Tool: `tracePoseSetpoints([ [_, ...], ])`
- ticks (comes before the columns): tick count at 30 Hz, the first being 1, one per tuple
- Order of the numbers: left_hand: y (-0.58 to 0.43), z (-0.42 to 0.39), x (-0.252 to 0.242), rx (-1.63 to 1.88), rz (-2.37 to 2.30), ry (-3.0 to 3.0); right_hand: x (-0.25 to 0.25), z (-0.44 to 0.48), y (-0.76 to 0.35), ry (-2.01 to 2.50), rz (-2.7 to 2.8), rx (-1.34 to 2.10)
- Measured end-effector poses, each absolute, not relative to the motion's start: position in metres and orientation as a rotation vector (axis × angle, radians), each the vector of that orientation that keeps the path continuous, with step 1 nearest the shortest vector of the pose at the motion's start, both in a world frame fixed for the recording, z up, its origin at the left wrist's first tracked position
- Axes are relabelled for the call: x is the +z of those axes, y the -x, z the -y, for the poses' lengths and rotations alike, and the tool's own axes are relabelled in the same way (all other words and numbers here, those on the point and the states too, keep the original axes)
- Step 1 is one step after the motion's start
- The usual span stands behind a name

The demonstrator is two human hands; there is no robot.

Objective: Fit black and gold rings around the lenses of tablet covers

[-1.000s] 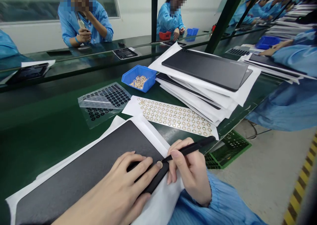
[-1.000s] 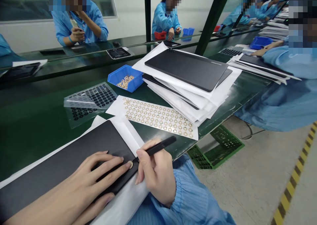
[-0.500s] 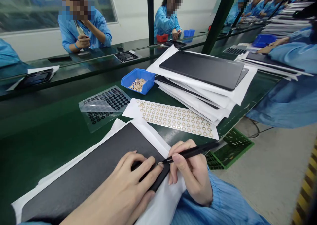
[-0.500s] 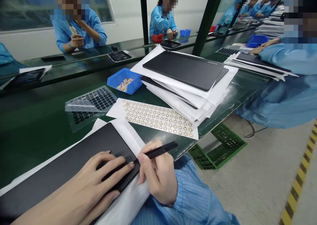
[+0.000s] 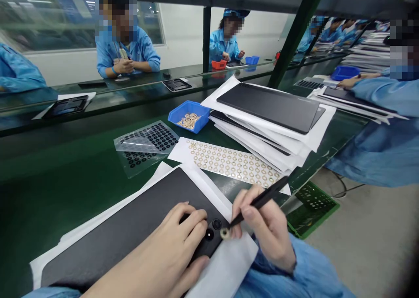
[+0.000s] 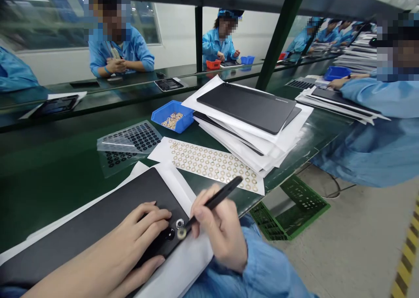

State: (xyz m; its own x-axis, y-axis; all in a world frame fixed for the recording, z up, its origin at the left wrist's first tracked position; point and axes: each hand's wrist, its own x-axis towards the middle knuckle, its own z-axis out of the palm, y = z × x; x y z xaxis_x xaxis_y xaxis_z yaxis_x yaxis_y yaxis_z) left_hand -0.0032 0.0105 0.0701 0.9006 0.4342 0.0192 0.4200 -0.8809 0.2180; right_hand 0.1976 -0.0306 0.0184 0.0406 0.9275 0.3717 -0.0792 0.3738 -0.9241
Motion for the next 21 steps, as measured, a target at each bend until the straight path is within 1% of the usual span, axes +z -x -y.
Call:
tracePoseSetpoints([
  [3, 0.005, -0.009, 0.070, 0.101, -0.668, -2.779, 0.056, -0.011, -0.205, 0.994, 1.443, 0.657],
  [6, 0.006, -0.007, 0.074, 0.113, -0.673, -2.740, 0.091, -0.089, -0.201, 0.966, 1.558, 0.412],
  [8, 0.012, -0.009, 0.075, 0.168, -0.683, -2.750, 0.103, -0.149, -0.192, 0.973, 1.646, 0.208],
  [10, 0.028, -0.021, 0.072, 0.282, -0.770, -2.756, 0.104, -0.201, -0.183, 1.111, 1.765, 0.041],
  [12, 0.056, -0.042, 0.065, 0.439, -1.000, -2.721, 0.098, -0.237, -0.180, 1.295, 1.889, 0.035],
  [14, 0.090, -0.071, 0.055, 0.567, -1.391, -2.577, 0.090, -0.255, -0.182, 1.364, 1.924, 0.050],
  [16, 0.123, -0.100, 0.043, 0.566, -1.781, -2.225, 0.085, -0.261, -0.185, 1.392, 1.934, 0.061],
  [18, 0.144, -0.121, 0.032, 0.567, -1.938, -2.017, 0.085, -0.261, -0.186, 1.388, 1.951, 0.065],
  [21, 0.151, -0.137, 0.022, 0.602, -1.975, -1.894, 0.091, -0.252, -0.169, 1.294, 2.027, 0.069],
])
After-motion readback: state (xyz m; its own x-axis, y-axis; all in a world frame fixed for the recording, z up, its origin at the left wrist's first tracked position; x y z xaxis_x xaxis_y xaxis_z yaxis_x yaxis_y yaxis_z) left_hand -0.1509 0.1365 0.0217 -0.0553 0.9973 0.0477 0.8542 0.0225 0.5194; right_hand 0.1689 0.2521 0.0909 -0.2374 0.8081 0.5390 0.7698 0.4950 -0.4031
